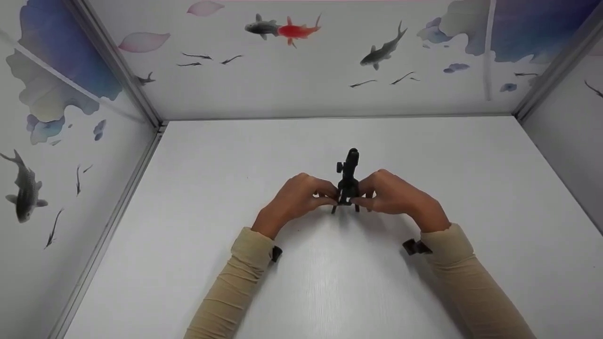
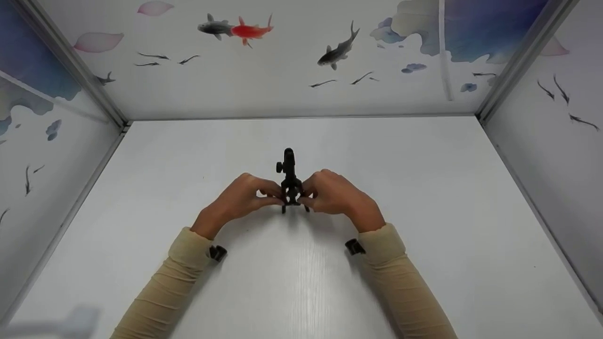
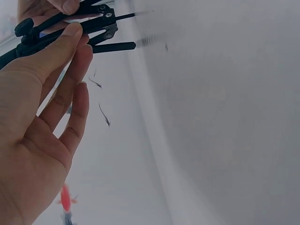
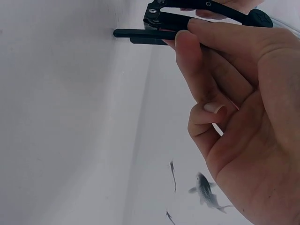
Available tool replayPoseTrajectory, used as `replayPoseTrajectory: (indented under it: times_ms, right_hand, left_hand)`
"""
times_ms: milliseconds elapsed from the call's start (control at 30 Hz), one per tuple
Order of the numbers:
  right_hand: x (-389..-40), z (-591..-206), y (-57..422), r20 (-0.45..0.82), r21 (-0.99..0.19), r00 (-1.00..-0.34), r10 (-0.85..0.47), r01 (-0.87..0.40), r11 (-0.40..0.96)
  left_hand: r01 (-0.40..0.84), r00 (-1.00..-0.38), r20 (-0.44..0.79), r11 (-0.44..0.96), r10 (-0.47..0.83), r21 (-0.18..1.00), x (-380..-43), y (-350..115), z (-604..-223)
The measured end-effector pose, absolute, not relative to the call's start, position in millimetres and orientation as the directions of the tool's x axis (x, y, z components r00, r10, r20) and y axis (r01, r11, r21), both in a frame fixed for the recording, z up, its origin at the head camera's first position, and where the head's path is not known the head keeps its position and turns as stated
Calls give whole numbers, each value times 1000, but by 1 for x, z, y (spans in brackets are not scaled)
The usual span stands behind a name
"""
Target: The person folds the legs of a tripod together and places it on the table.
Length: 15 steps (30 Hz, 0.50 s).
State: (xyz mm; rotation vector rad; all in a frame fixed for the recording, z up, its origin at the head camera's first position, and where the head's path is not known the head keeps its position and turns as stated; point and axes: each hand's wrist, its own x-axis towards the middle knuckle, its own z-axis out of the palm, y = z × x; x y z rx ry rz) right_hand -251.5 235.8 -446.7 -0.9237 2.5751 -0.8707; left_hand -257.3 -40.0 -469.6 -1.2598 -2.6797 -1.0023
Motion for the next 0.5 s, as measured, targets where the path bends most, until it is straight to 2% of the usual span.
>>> replayPoseTrajectory:
  times_ms: [267,500]
  right_hand:
    - [-252,-449,233,-41,-649,-751,-659,-481,589]
    - [-253,-450,233,-35,-663,-751,-659,-476,577]
  left_hand:
    - [703,-689,293,512,663,494,-256,-40,-472]
    - [735,-672,343,532,656,420,-254,-39,-471]
